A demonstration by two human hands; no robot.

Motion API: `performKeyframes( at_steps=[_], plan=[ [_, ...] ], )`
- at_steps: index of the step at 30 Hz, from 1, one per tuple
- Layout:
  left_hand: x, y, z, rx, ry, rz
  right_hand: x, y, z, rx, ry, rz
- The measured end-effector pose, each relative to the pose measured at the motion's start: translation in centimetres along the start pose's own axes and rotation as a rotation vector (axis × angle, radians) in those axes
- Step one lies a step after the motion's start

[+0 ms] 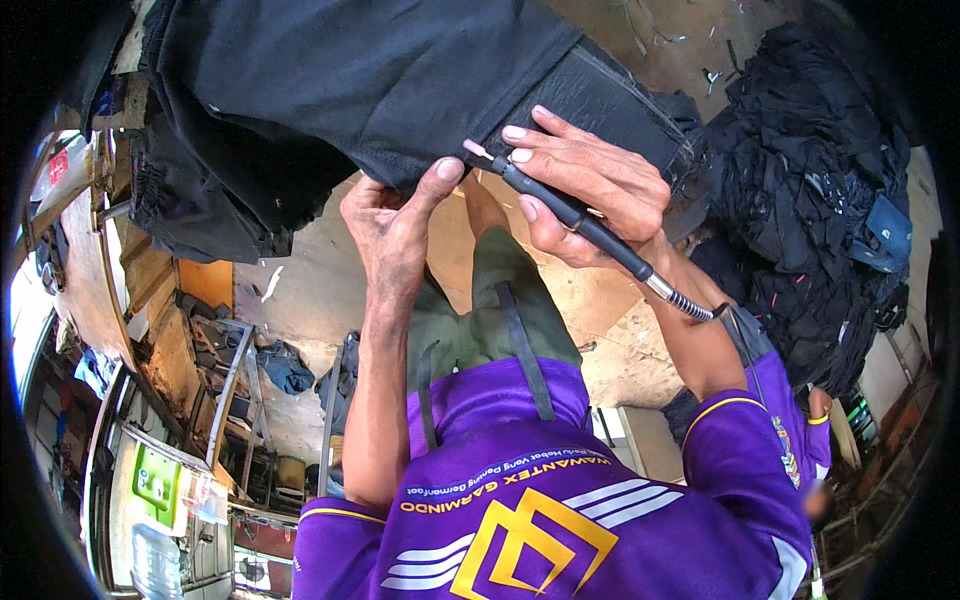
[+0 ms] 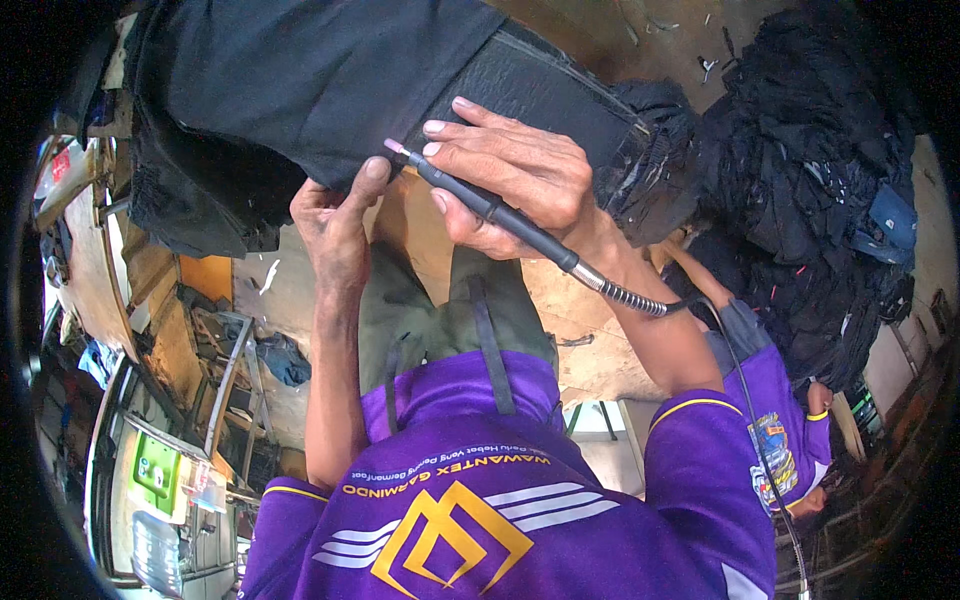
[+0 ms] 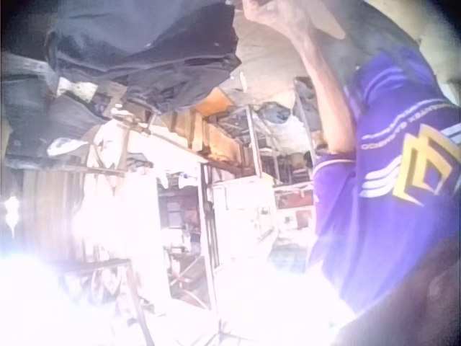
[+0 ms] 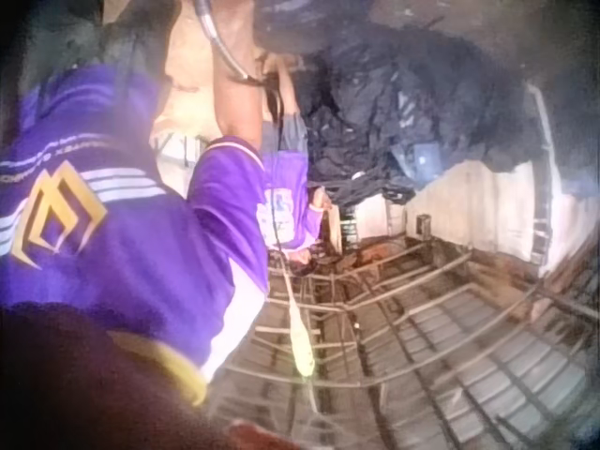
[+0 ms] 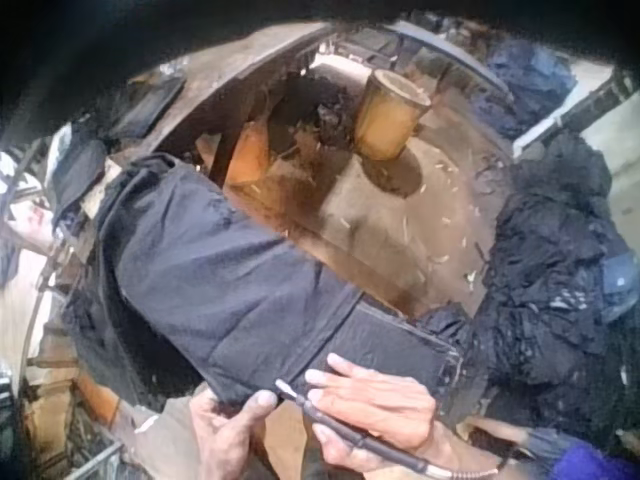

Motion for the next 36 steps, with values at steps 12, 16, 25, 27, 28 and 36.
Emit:
performKeyframes(
  at_steps=[12, 16, 25, 27, 28, 36],
  plan=[
    [-0.02, 0.01, -0.02, -0.007, -0.016, 0.024, 0.13, -0.34, -0.25, 0.045, 0.013, 0.007],
    [0.13, 0.18, -0.06, -0.017, 0.009, 0.068, 0.18, -0.27, -0.38, 0.027, 0.012, -0.027],
    [0.04, -0.15, -0.06, 0.005, -0.024, -0.021, -0.32, -0.04, -0.65, 0.002, -0.009, -0.044],
    [0.08, -0.04, -0.05, -0.001, -0.016, -0.005, -0.35, 0.06, -0.65, -0.009, -0.013, -0.052],
    [0.07, 0.01, -0.03, -0.004, -0.016, -0.002, -0.4, 0.1, -0.65, -0.011, -0.023, -0.055],
    [-0.2, 0.14, 0.02, -0.005, -0.039, 0.095, -0.55, 0.51, -0.66, -0.026, -0.07, -0.077]
  ],
)
Point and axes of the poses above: each hand's wrist, its own z-axis towards the middle knuckle, its own y-axis out of the back of the hand, x = y × z, the point moved 6 cm from there along z, towards the middle knuckle, and after that the axes turned 14 degrees about y, right-handed, at the moved point
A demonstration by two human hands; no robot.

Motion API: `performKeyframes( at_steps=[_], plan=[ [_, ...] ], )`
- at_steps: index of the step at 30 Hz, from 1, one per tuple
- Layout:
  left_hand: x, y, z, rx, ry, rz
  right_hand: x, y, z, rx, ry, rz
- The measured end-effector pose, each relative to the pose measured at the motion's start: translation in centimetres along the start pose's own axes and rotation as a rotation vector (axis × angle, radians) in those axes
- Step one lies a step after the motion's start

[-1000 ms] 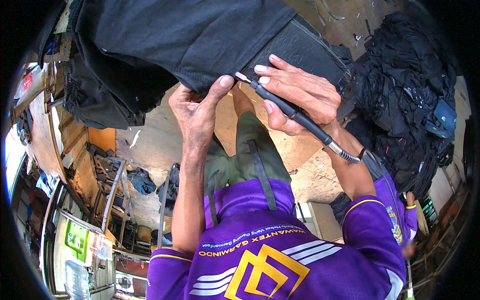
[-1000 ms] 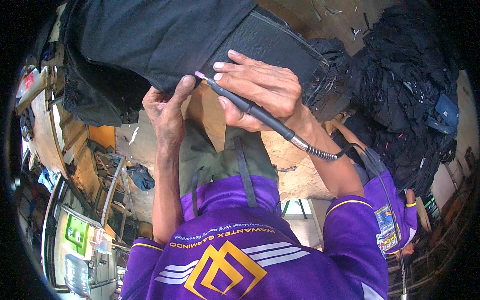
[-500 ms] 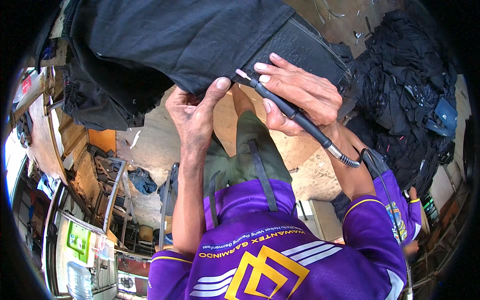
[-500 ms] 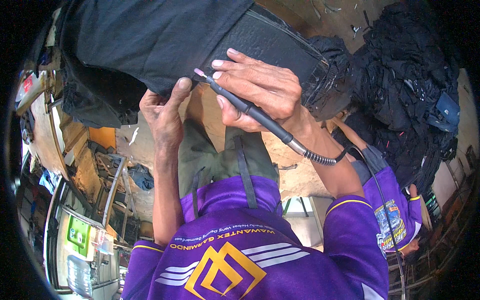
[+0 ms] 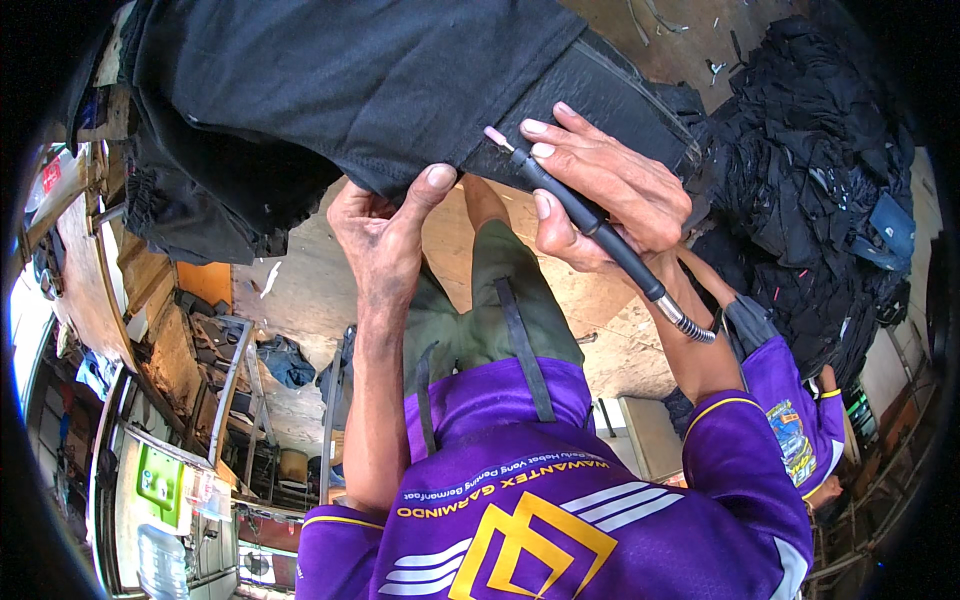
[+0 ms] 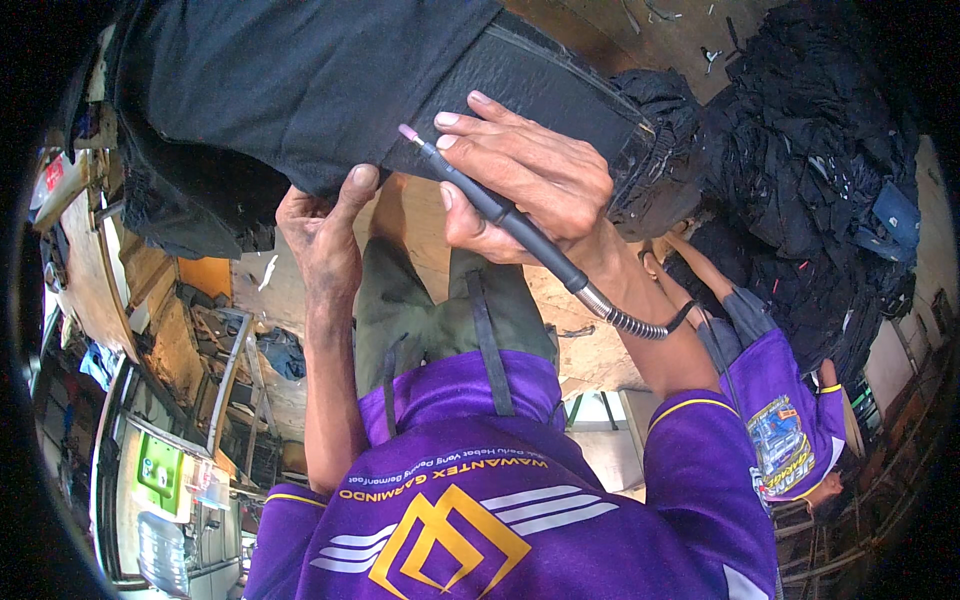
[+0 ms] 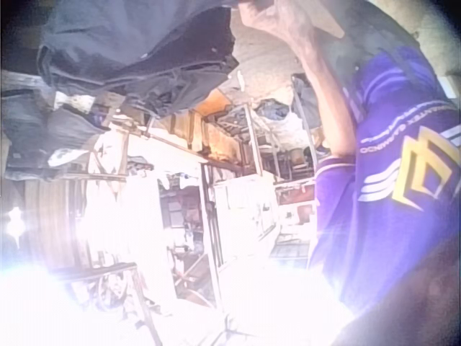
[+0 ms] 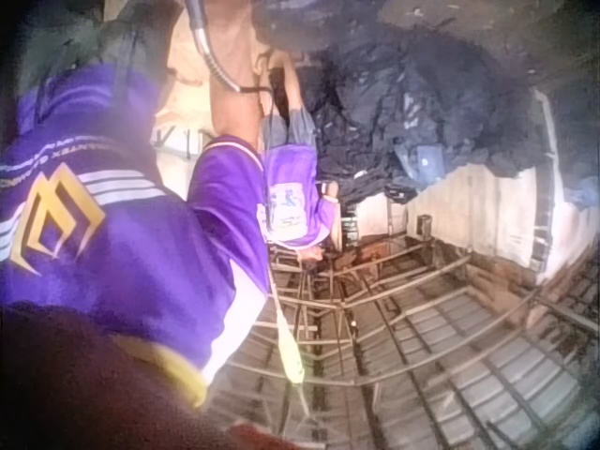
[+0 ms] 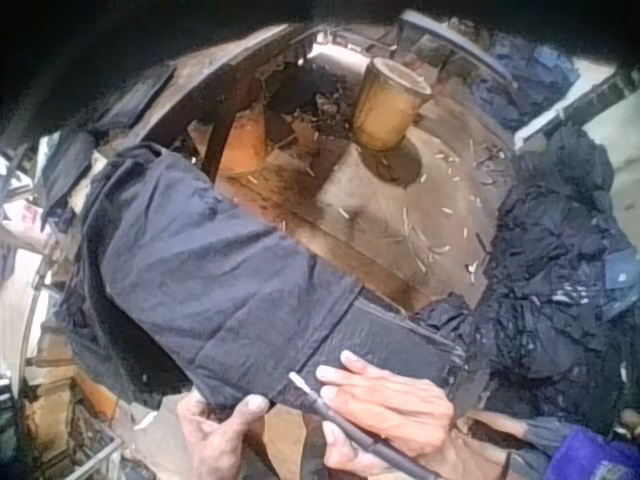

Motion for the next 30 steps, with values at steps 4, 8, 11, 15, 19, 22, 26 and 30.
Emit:
performKeyframes(
  at_steps=[4, 8, 11, 15, 19, 22, 26, 30],
  plan=[
    [0.0, 0.0, -0.1, 0.021, 0.002, 0.025, -0.1, 0.2, 0.0, -0.015, -0.009, -0.031],
    [0.0, 0.0, 0.0, 0.013, 0.007, 0.027, -0.1, 0.3, 0.2, -0.006, 0.0, -0.027],
    [0.1, 0.0, 0.2, 0.018, 0.012, -0.031, 0.2, -0.1, 0.3, 0.026, 0.038, 0.026],
    [0.4, 0.0, 0.3, 0.025, 0.01, -0.049, 0.4, -0.4, 0.1, 0.031, 0.057, 0.057],
    [1.2, 0.5, 0.6, 0.038, -0.034, -0.104, 0.2, 0.0, 0.0, 0.006, 0.03, 0.017],
    [2.1, 0.5, 1.3, 0.053, -0.091, -0.09, -0.4, 0.7, 0.1, -0.038, 0.002, -0.025],
    [3.6, 0.4, 2.7, 0.01, -0.114, -0.078, -1.0, 1.4, 0.2, -0.059, -0.007, -0.036],
    [4.4, 0.3, 3.2, 0.003, -0.135, -0.173, -0.7, 0.7, 0.2, 0.014, 0.048, 0.047]
  ],
)
Point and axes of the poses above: each hand's wrist, its own z-axis towards the middle knuckle, its own y-axis out of the back of the hand, x = y × z, the point moved 6 cm from there along z, towards the middle knuckle, and after that the axes turned 14 degrees about y, right-handed, at the moved point
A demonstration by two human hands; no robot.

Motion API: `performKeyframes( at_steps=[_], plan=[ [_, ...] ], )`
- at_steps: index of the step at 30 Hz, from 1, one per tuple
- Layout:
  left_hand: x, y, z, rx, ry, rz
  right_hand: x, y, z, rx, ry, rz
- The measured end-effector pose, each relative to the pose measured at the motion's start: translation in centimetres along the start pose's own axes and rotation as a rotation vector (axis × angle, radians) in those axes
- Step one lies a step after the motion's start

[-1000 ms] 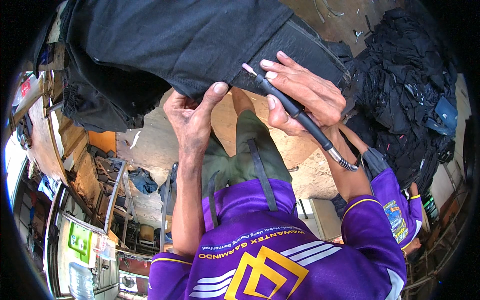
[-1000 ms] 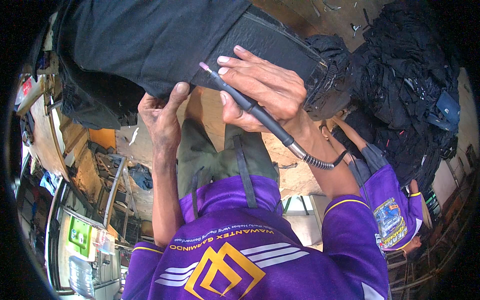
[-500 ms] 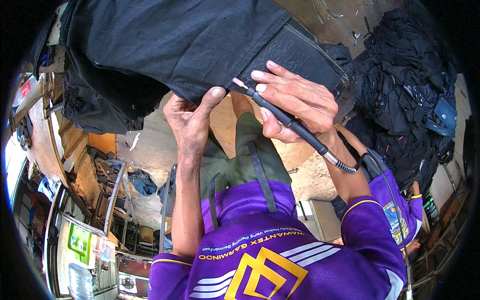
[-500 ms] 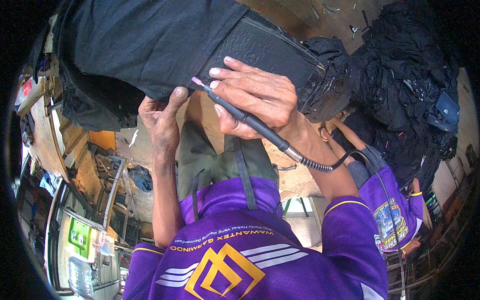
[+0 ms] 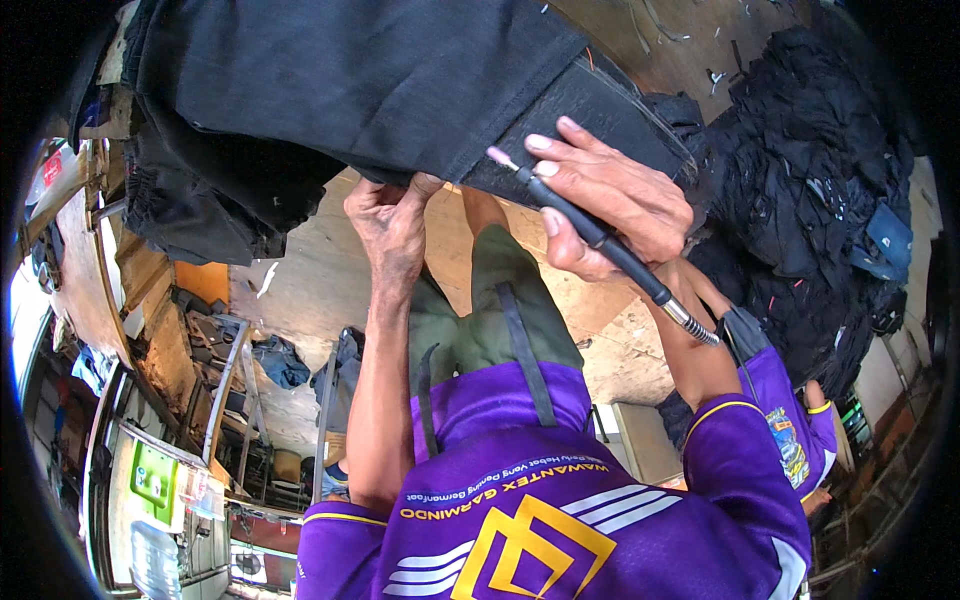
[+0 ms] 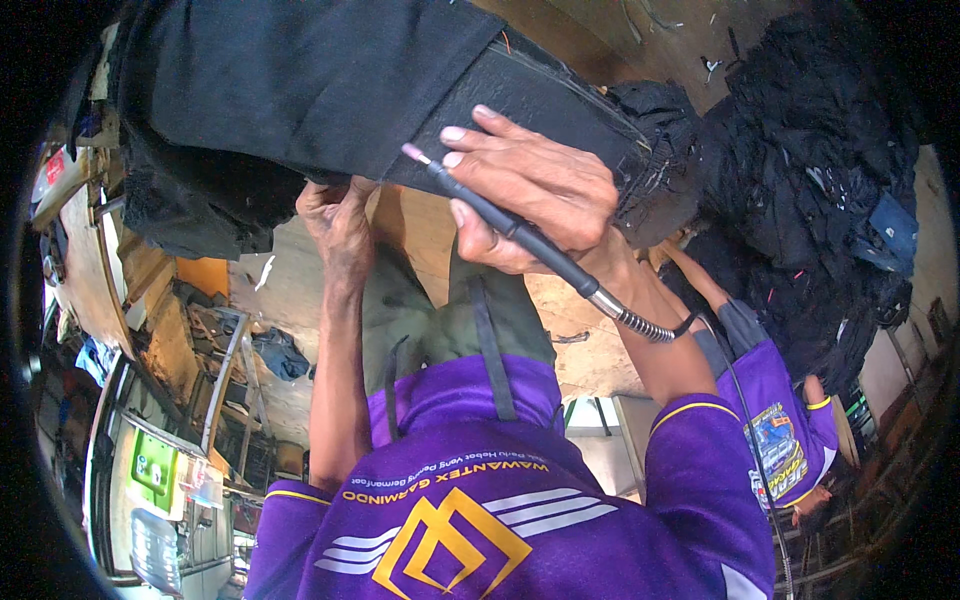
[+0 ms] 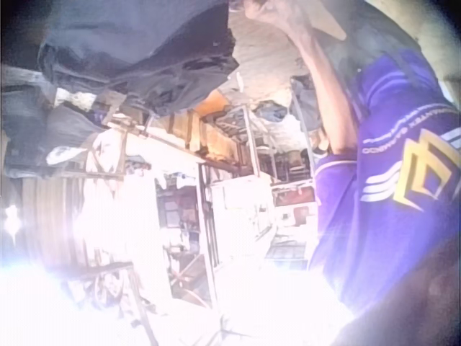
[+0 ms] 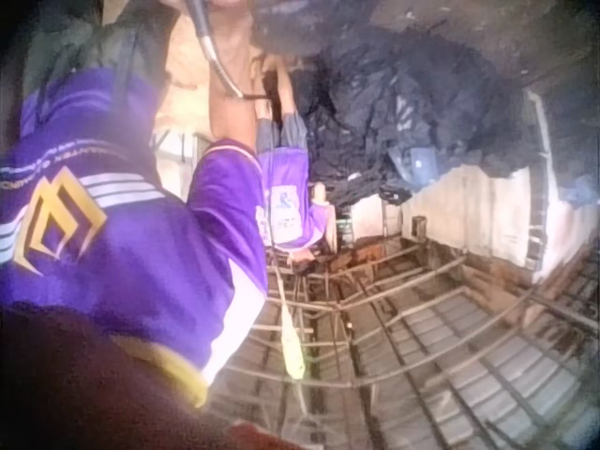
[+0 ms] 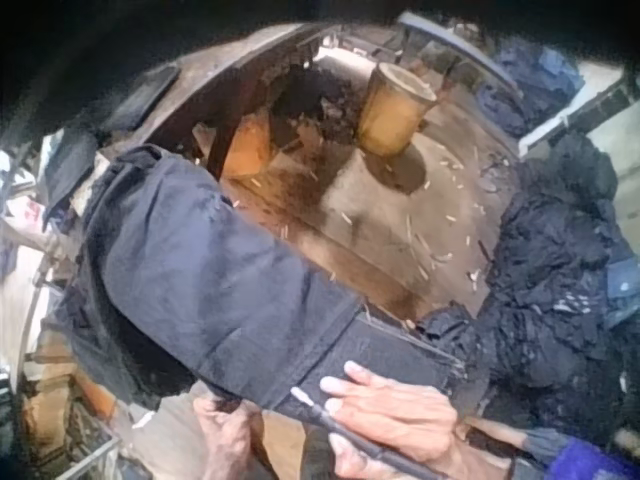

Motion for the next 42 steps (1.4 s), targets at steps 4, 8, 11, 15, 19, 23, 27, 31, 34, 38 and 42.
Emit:
performKeyframes(
  at_steps=[4, 8, 11, 15, 19, 23, 27, 31, 34, 38, 42],
  plan=[
    [-0.2, -0.1, -0.2, -0.001, -0.034, 0.042, 0.3, -0.5, 0.0, 0.061, 0.02, 0.035],
    [-0.1, 0.0, -0.2, -0.029, -0.007, 0.025, 0.2, -0.6, 0.0, 0.061, 0.044, 0.03],
    [0.0, 0.1, -0.1, -0.042, -0.005, 0.055, 0.0, -0.4, -0.1, 0.028, 0.021, 0.012],
    [0.2, 0.2, 0.0, -0.039, -0.005, 0.063, -0.1, -0.1, -0.3, 0.023, -0.007, -0.01],
    [0.5, 0.2, 0.2, -0.045, -0.003, 0.05, -0.4, 0.1, -0.5, 0.001, -0.024, -0.019],
    [0.6, 0.0, 0.2, -0.038, -0.009, 0.035, -0.5, 0.3, -0.5, -0.012, -0.046, -0.044],
    [0.7, 0.1, 0.2, -0.003, 0.008, 0.073, -0.5, 0.6, -0.3, -0.015, -0.069, -0.066],
    [1.1, 0.3, 0.3, -0.033, 0.036, 0.134, -0.7, 0.8, -0.4, -0.038, -0.08, -0.079],
    [0.9, 0.2, 0.3, -0.051, -0.01, 0.085, -0.8, 0.8, -0.5, -0.055, -0.082, -0.089],
    [1.6, -0.3, 1.1, -0.049, 0.044, 0.093, -1.2, 1.3, -0.5, -0.139, -0.089, -0.002],
    [3.2, -0.6, 2.5, -0.117, 0.007, 0.031, -1.0, 1.1, -0.3, -0.004, -0.041, 0.002]
  ],
)
Point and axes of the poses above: each hand's wrist, its own z-axis towards the middle knuckle, its own y-axis out of the back of the hand, x = y × z, the point moved 6 cm from there along z, towards the middle knuckle, and after that the axes turned 14 degrees about y, right-handed, at the moved point
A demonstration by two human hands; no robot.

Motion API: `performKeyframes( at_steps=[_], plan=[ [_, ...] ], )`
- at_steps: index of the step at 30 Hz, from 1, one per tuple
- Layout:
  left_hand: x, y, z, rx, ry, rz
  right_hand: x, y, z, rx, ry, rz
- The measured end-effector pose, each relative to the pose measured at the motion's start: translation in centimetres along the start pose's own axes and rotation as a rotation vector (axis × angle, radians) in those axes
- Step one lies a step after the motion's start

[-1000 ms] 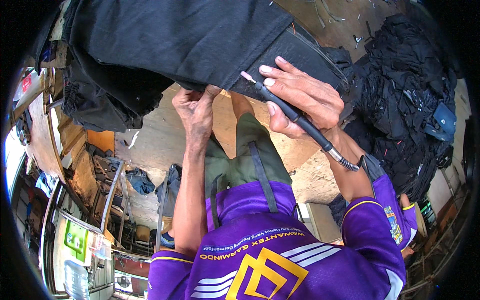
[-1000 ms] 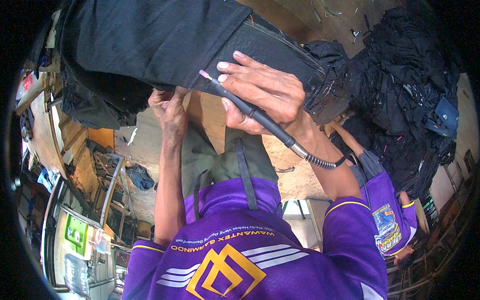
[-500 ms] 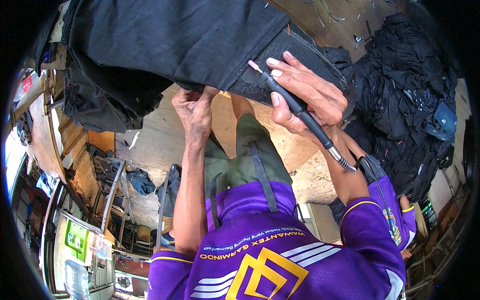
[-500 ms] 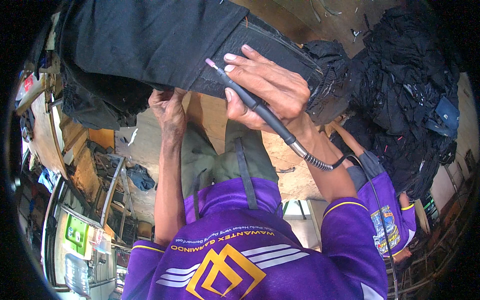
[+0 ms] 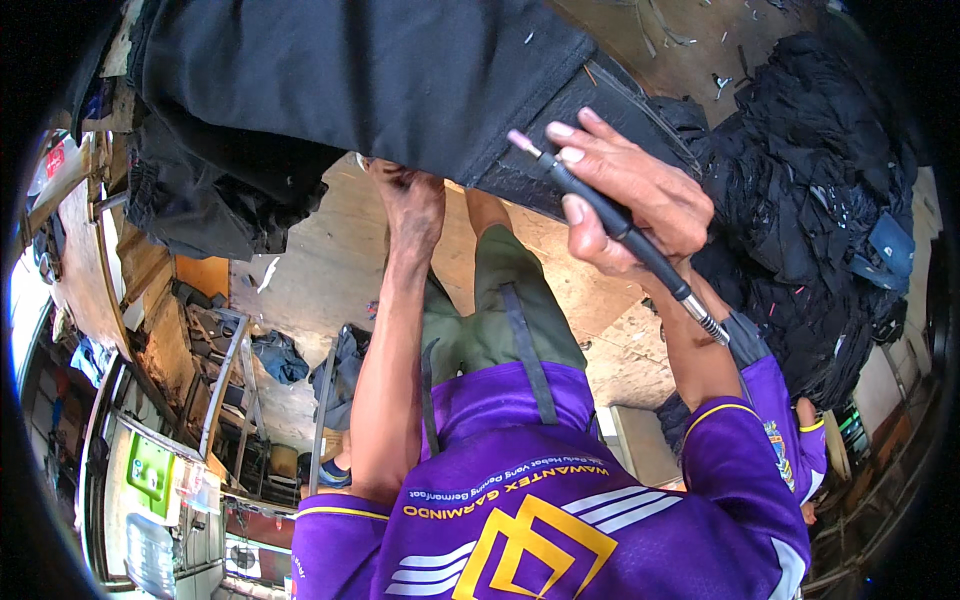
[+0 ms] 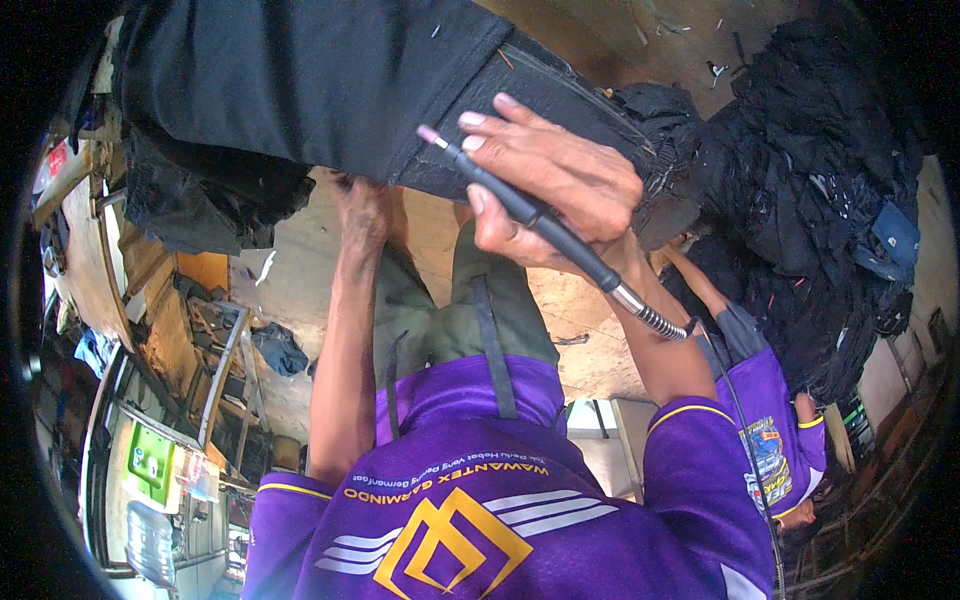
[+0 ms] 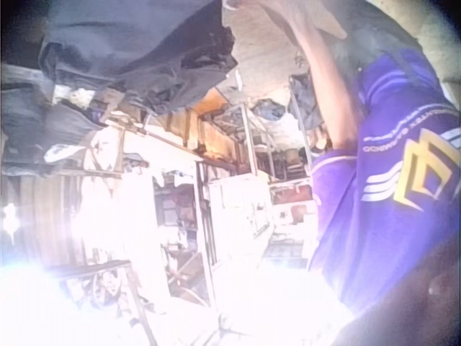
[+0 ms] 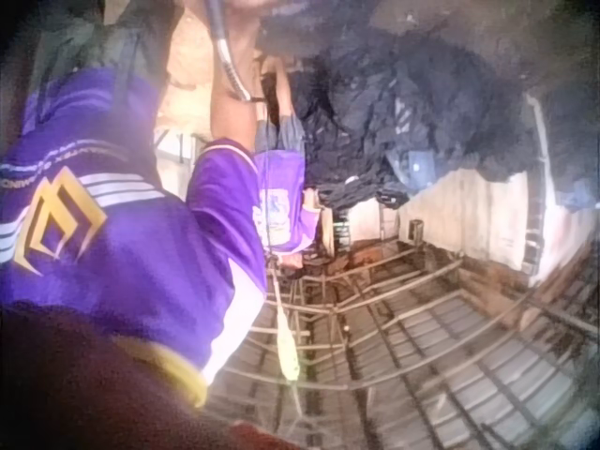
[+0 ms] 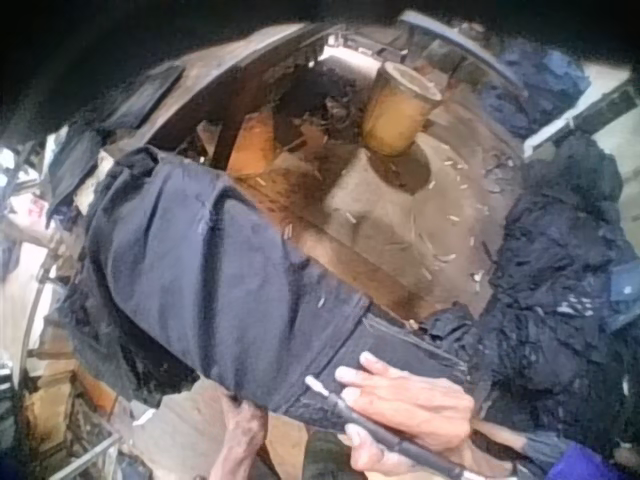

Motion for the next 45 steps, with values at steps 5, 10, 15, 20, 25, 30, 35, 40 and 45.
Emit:
performKeyframes(
  at_steps=[5, 10, 15, 20, 25, 30, 35, 40, 45],
  plan=[
    [2.6, 0.6, 0.9, -0.052, 0.012, 0.064, 0.7, -0.8, -0.4, 0.081, 0.053, 0.044],
    [2.9, 0.9, 1.4, -0.035, -0.018, 0.137, 0.9, -1.0, -0.2, 0.096, 0.079, 0.05],
    [2.3, 0.3, 0.8, -0.03, 0.025, 0.012, 0.7, -0.7, -0.3, 0.068, 0.046, 0.03],
    [2.1, 0.2, 0.9, 0.015, 0.045, 0.005, 0.3, -0.4, -0.6, 0.038, 0.012, 0.008],
    [2.9, 0.7, 1.3, 0.025, 0.018, 0.015, 0.2, -0.1, -0.6, 0.034, -0.006, -0.011],
    [3.1, 0.7, 1.4, -0.034, 0.014, 0.063, 0.1, 0.2, -0.5, 0.017, -0.025, -0.032],
    [2.1, 0.1, 0.6, -0.011, 0.055, -0.037, -0.1, 0.4, -0.6, -0.016, -0.043, -0.056],
    [1.7, 0.1, 0.0, -0.026, 0.108, -0.031, -0.5, 0.6, -0.7, -0.043, -0.065, -0.062],
    [1.4, -0.1, 0.2, -0.019, 0.098, -0.015, -0.7, 0.7, -0.9, -0.081, -0.071, -0.101]
  ],
)
Point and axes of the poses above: each hand's wrist, its own z-axis towards the middle knuckle, its own y-axis out of the back of the hand, x = y × z, the point moved 6 cm from there along z, towards the middle knuckle, and after that the axes turned 14 degrees about y, right-handed, at the moved point
